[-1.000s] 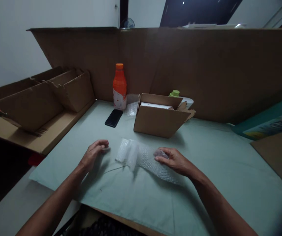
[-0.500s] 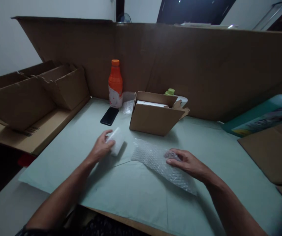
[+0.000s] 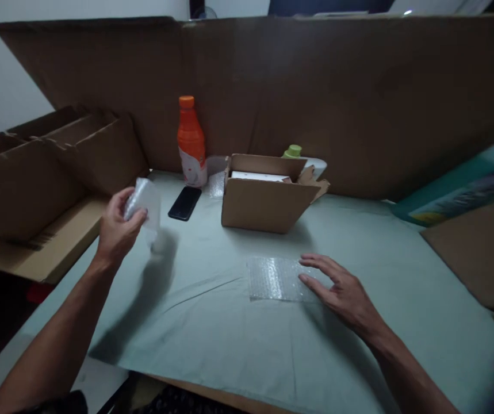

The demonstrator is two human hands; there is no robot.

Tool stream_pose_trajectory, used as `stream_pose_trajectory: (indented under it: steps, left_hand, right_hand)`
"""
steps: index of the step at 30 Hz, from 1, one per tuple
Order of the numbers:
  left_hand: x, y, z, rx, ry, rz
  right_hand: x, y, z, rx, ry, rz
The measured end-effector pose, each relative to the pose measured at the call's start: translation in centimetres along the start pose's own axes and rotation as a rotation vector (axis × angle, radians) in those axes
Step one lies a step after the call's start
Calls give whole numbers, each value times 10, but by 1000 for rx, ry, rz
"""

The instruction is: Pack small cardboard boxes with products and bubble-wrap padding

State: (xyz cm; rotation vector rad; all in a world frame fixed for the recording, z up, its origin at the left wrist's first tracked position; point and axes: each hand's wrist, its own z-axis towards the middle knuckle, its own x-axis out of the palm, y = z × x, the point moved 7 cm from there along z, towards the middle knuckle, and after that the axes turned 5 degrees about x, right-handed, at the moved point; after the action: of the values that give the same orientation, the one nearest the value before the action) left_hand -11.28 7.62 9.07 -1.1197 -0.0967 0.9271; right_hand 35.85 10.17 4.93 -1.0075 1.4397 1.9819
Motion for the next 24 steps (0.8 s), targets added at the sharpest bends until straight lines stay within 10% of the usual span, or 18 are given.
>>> stream_pose_trajectory:
  steps: [6, 10, 16, 20, 24]
  left_hand:
    - [117, -53, 38, 357, 318, 266]
    - [150, -56, -48, 553, 488, 213]
    - [205, -66, -170, 593, 1111, -117]
    - [212, -70, -174, 629, 1119, -44]
    - [162, -85, -210, 695, 1164, -80]
  right_hand:
    - [-7, -20, -34, 135, 2, 32]
    - [-18, -63, -63, 215, -43, -23]
    - [-18, -122, -66, 331, -150, -266]
    - [0, -112, -45, 259, -89, -337]
    - [29, -73, -12, 93, 8, -304]
